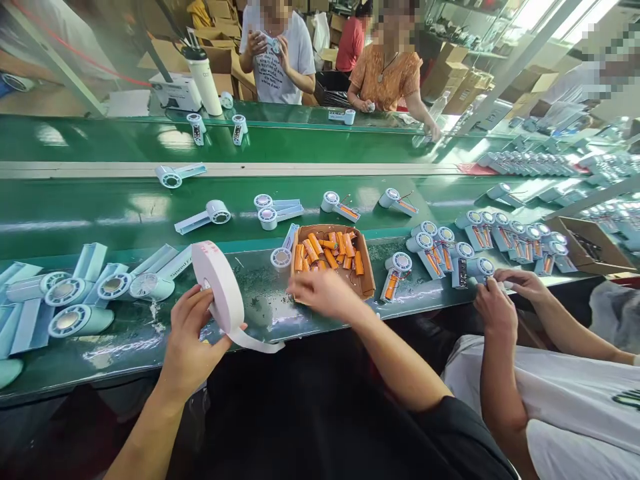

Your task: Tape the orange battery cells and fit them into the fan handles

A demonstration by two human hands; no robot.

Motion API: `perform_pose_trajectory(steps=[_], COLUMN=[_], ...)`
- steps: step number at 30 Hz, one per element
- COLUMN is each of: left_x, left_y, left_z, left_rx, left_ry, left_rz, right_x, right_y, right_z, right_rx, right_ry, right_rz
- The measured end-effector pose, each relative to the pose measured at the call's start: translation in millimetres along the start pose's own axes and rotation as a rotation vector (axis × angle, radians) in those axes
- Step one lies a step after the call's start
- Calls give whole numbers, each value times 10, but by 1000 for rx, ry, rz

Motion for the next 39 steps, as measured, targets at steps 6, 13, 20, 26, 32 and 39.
perform_pose_trajectory(steps=[6,13,20,26,32,39], left_x=[137,183,270,287,331,301], left_y=[32,103,90,114,156,19], left_z=[-95,-73,-81,-119,-69,-205], left_rx=[57,20,22,11,-1,173], left_ry=[-21,-25,-30,-31,-50,-155], left_rz=[29,76,134,130,159,127], right_x=[-467,-558,-356,-440,-522,-334], right_y=[-370,-199,-334,-284,123,349], right_z=[-667,-861,-773,-881,-718,-88], right_rx=[246,284,170,252,96,65], right_ry=[335,351,459,239,-574,-852], right_rz=[-248,-317,-143,-395,-786,-514])
Point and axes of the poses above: each hand's wrist, its own y-axis away from the middle knuckle, its own x-axis out of the palm, z = x × y, the point moved 2 cm from there along -y, towards the middle knuckle, and after that the axes turned 3 degrees about z, right-handed, at the moved point
